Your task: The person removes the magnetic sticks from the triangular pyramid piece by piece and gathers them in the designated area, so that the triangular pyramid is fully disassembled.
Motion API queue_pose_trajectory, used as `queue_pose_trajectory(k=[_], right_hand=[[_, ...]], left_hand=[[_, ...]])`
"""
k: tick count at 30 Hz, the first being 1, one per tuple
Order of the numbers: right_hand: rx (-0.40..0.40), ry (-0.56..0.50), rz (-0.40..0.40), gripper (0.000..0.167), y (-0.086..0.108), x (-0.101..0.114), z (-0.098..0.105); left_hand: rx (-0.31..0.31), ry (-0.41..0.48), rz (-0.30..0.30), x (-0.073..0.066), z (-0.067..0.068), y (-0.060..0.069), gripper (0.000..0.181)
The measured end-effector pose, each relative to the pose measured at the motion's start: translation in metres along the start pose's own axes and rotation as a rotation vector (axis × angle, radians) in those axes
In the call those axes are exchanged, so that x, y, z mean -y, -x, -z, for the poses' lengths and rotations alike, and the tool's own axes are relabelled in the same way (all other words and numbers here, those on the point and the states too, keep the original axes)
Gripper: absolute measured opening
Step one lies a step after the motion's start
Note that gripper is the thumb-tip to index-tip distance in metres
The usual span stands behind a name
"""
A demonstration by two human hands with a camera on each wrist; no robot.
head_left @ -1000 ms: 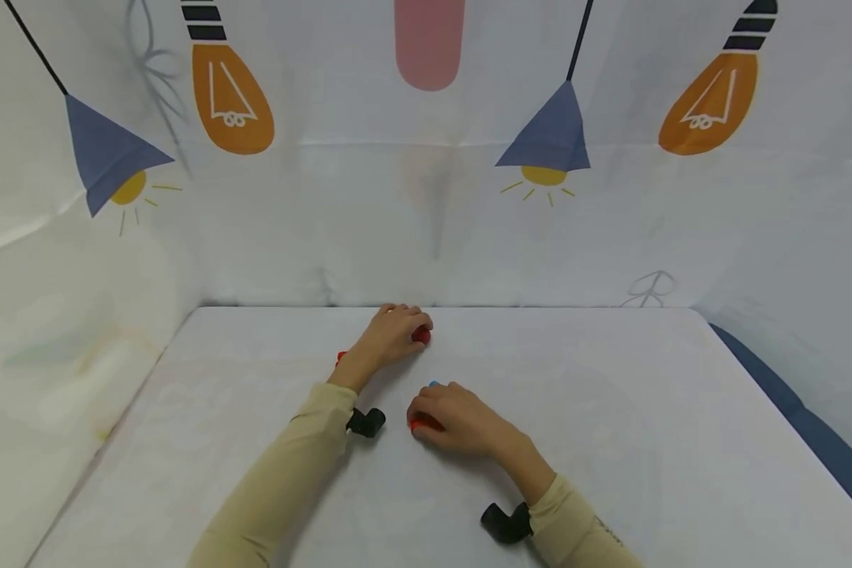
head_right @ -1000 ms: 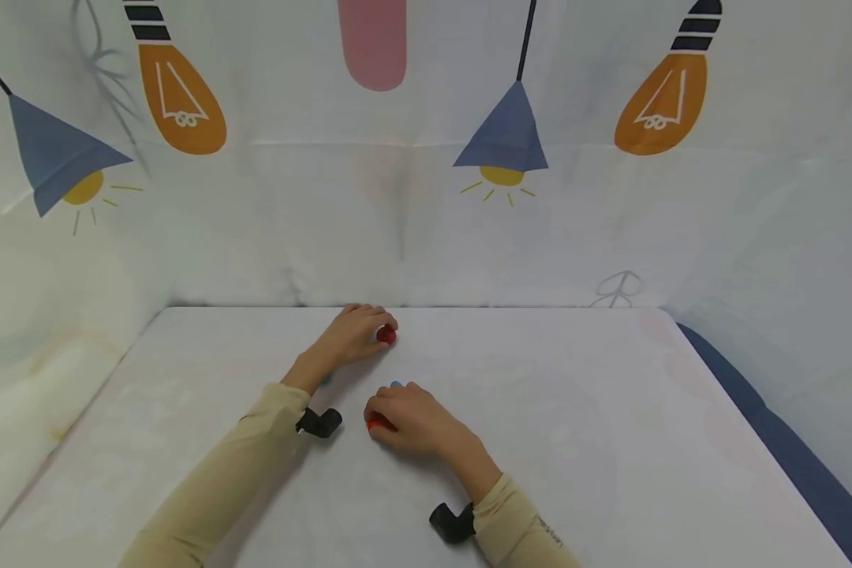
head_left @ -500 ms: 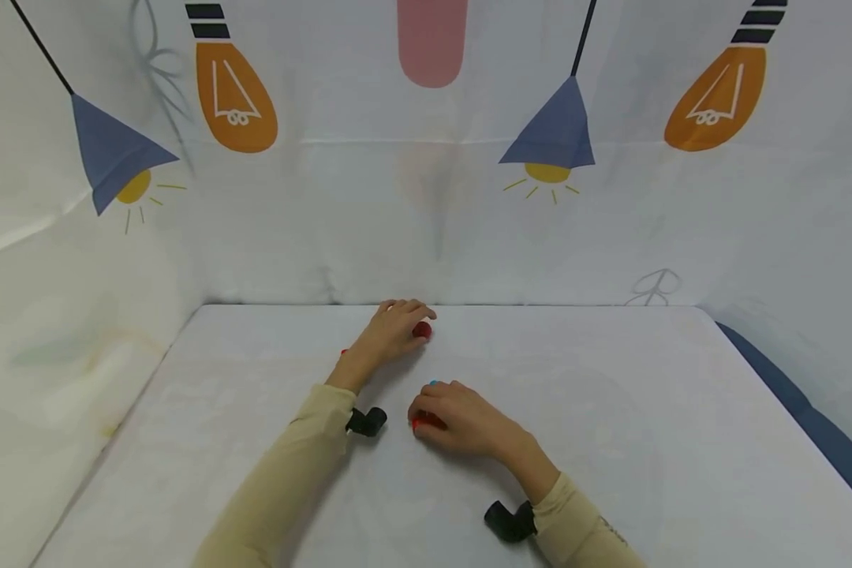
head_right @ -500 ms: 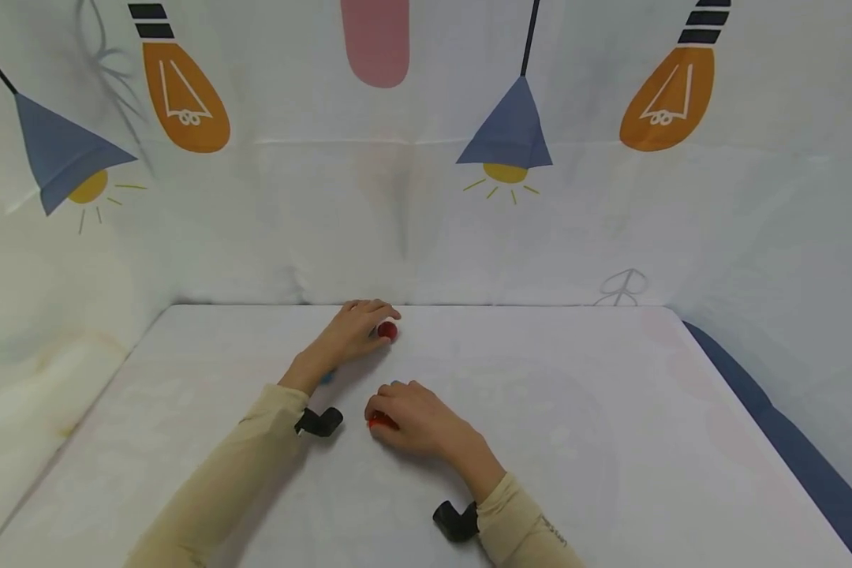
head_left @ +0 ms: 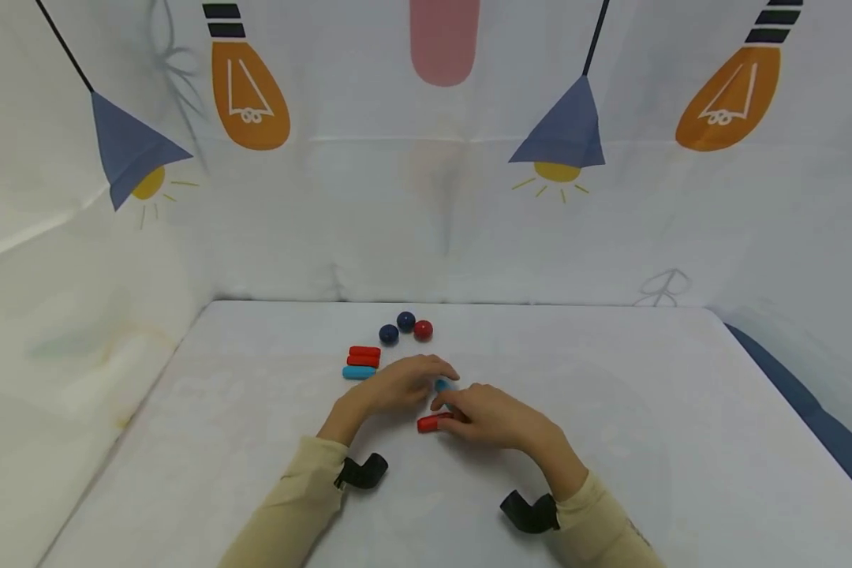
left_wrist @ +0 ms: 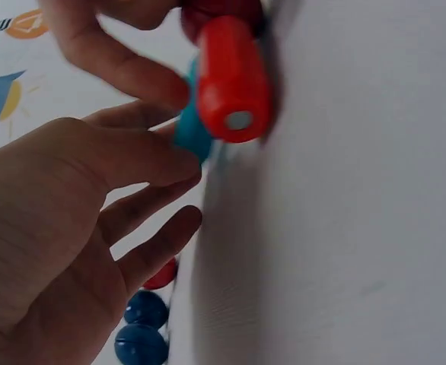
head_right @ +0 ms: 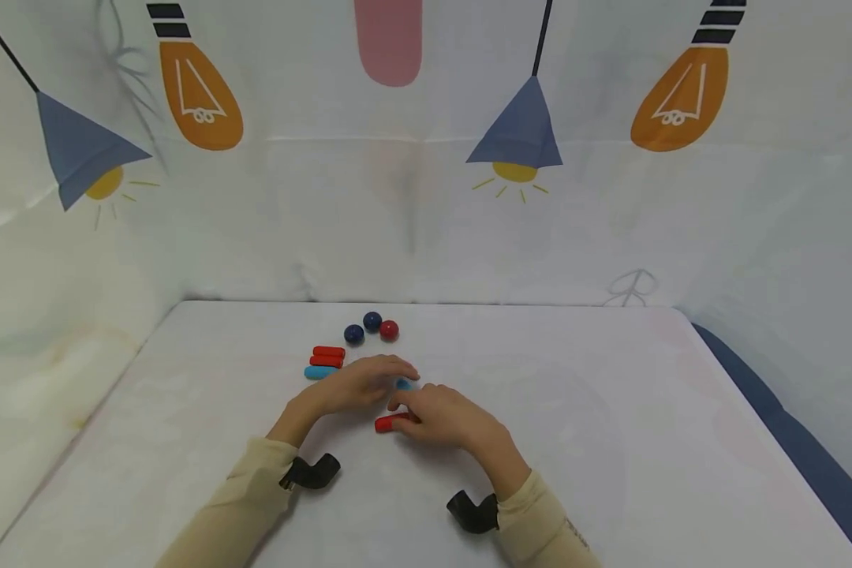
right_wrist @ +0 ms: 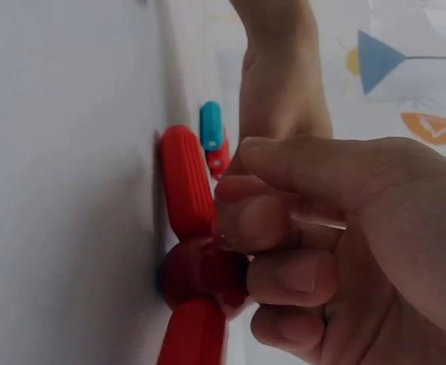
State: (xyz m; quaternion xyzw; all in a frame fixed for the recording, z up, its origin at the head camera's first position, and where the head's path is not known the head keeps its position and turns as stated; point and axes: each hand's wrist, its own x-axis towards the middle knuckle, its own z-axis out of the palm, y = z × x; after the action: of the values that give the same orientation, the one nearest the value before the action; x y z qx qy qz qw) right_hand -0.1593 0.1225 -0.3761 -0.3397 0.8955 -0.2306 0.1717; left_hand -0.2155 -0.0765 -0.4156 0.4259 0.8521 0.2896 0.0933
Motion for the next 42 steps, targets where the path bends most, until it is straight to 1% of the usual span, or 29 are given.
queue_pose_trajectory(k=[2,4,8,9,11,16,17,20,23,27,31,34,36,39,42], right_hand=[[0.019,0.008,-0.015,0.017,0.002,0.0,-0.001],[0.022,0.015,-0.018,0.015,0.003,0.0,-0.001],[0.014,0.049,-0.025,0.016,0.003,0.0,-0.001],[0.01,0.061,-0.028,0.017,0.004,0.0,-0.001],[0.014,0.076,-0.044,0.023,0.004,0.0,-0.001],[0.049,0.073,-0.099,0.031,0.004,-0.002,0.0],[0.054,0.066,-0.106,0.03,0.005,-0.003,0.001],[0.062,0.04,-0.094,0.023,0.006,-0.007,0.004],[0.073,0.011,-0.082,0.019,0.009,-0.012,0.009],[0.069,0.009,-0.071,0.016,0.013,-0.021,0.015],[0.032,0.017,-0.121,0.015,0.015,-0.029,0.019],[-0.007,0.048,-0.172,0.013,0.014,-0.035,0.019],[-0.04,0.072,-0.188,0.01,0.012,-0.036,0.019],[-0.111,0.085,-0.181,0.007,0.01,-0.038,0.017],[-0.195,0.068,-0.159,0.019,0.006,-0.039,0.013]], left_hand=[[0.018,-0.004,-0.025,0.0,-0.005,-0.002,0.036],[0.02,-0.012,-0.031,0.0,-0.008,-0.003,0.032],[-0.002,-0.049,0.021,0.0,-0.01,-0.003,0.027],[-0.007,-0.058,0.037,0.001,-0.01,-0.002,0.026],[-0.019,-0.048,0.062,0.001,-0.009,-0.001,0.025],[-0.04,0.05,0.102,0.005,-0.002,0.005,0.024],[-0.04,0.064,0.115,0.006,-0.001,0.006,0.024],[-0.036,0.074,0.124,0.01,0.002,0.01,0.023],[-0.035,0.069,0.124,0.013,0.004,0.013,0.023],[-0.022,0.062,0.13,0.014,0.006,0.015,0.021],[0.0,0.064,0.146,0.011,0.007,0.015,0.021],[0.009,0.065,0.138,0.007,0.004,0.013,0.021],[0.006,0.054,0.129,0.004,0.002,0.012,0.021],[-0.003,0.033,0.127,0.002,0.0,0.01,0.021],[-0.005,0.021,0.132,0.001,-0.001,0.009,0.021]])
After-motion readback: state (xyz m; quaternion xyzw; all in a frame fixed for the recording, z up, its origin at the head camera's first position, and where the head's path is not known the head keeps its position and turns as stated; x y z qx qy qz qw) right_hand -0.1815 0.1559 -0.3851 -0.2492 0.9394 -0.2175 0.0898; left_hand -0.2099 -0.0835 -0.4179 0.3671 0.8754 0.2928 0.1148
